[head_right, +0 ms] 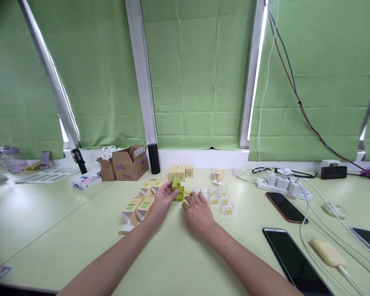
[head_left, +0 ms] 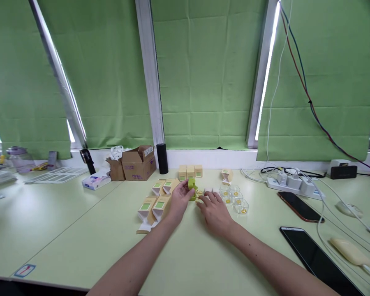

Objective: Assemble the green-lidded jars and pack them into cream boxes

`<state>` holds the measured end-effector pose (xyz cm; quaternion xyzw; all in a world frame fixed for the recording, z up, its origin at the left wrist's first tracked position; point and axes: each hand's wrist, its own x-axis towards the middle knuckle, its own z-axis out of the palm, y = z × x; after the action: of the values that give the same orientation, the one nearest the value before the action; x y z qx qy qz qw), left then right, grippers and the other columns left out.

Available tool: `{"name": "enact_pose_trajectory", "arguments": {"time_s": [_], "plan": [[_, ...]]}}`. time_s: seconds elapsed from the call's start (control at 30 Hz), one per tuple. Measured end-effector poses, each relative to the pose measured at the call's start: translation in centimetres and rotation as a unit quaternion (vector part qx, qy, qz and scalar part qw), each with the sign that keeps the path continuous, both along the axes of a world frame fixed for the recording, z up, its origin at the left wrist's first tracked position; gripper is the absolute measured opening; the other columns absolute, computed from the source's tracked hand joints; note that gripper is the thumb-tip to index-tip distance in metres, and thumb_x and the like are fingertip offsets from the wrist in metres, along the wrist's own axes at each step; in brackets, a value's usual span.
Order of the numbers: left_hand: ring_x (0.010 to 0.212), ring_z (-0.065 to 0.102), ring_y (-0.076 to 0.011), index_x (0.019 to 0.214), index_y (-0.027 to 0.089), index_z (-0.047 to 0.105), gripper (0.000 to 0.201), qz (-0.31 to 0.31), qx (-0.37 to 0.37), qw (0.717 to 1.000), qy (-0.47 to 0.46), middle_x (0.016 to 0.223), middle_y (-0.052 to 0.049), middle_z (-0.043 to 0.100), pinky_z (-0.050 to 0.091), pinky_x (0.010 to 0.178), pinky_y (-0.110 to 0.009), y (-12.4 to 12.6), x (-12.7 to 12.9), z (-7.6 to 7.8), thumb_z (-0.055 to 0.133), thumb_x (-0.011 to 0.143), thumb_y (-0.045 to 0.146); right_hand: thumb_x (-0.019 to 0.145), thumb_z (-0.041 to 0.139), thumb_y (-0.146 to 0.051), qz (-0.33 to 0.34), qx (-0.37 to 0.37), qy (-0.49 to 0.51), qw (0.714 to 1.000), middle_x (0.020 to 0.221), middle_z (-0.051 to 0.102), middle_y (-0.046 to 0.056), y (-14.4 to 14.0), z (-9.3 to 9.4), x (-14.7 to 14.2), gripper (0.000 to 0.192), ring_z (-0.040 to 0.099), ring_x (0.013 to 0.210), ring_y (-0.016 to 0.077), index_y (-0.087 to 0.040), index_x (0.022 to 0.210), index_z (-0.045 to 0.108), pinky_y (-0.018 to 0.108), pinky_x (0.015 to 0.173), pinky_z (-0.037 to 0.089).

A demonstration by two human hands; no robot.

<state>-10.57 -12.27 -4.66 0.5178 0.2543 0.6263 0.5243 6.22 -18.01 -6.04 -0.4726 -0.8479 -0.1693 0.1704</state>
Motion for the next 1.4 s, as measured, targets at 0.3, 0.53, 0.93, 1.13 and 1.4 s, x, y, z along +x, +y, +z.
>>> {"name": "enact_pose_trajectory", "arguments": {"time_s": [0.3, 0.53, 0.93, 1.13, 1.4], "plan": [[0.107, 0.072, -0.0254, 0.117, 0.017, 0.066, 0.043, -0.078, -0.033, 0.993, -0.081, 0.113, -0.011, 0.073, 0.055, 0.093, -0.037, -0.5, -0.1, 0.1, 0.083, 0.079, 0.027, 0.094, 0.05, -0.015, -0.033, -0.038, -0.048, 0.998, 0.114, 0.073, 0.017, 1.7, -0.1, -2.7, 0.027, 0.051, 0.122, 0.0338, -0.013, 0.104, 0.075, 0.048, 0.109, 0.029], [0.107, 0.072, -0.0267, 0.115, 0.015, 0.066, 0.042, -0.093, -0.042, 0.991, -0.085, 0.113, -0.013, 0.074, 0.053, 0.09, -0.036, -1.0, 0.0, 0.3, 0.083, 0.078, 0.028, 0.091, 0.056, -0.008, -0.021, 0.053, -0.029, 0.998, 0.1, 0.074, 0.013, 1.2, -0.5, -2.3, 0.019, 0.056, 0.109, 0.0299, -0.014, 0.097, 0.073, 0.044, 0.101, 0.032], [0.097, 0.072, -0.0229, 0.115, 0.015, 0.069, 0.042, -0.093, -0.042, 0.993, -0.056, 0.109, -0.011, 0.074, 0.049, 0.085, -0.032, -1.3, 0.2, 0.3, 0.082, 0.079, 0.032, 0.091, 0.06, -0.013, 0.042, 0.053, 0.295, 0.953, 0.083, 0.075, 0.006, -1.9, -0.4, 0.1, 0.015, 0.063, 0.084, 0.0221, -0.021, 0.086, 0.071, 0.037, 0.083, 0.04], [0.093, 0.071, -0.0226, 0.114, 0.014, 0.07, 0.044, -0.115, -0.049, 0.992, -0.037, 0.107, -0.012, 0.075, 0.05, 0.084, -0.033, -1.6, 0.6, -0.1, 0.083, 0.078, 0.034, 0.091, 0.065, -0.039, 0.098, -0.103, 0.594, 0.792, 0.097, 0.077, 0.008, -1.1, 0.4, 1.1, 0.022, 0.067, 0.081, 0.022, -0.023, 0.099, 0.076, 0.035, 0.073, 0.053], [0.093, 0.073, -0.0257, 0.116, 0.013, 0.07, 0.046, -0.133, -0.046, 0.99, 0.003, 0.107, -0.014, 0.075, 0.051, 0.084, -0.035, -1.8, 1.0, -0.6, 0.082, 0.08, 0.039, 0.067, 0.085, -0.06, 0.08, -0.202, 0.761, 0.612, 0.058, 0.059, -0.002, -0.6, 1.3, 1.8, 0.046, 0.042, 0.047, 0.008, -0.017, 0.075, 0.071, 0.022, 0.045, 0.031]]}}
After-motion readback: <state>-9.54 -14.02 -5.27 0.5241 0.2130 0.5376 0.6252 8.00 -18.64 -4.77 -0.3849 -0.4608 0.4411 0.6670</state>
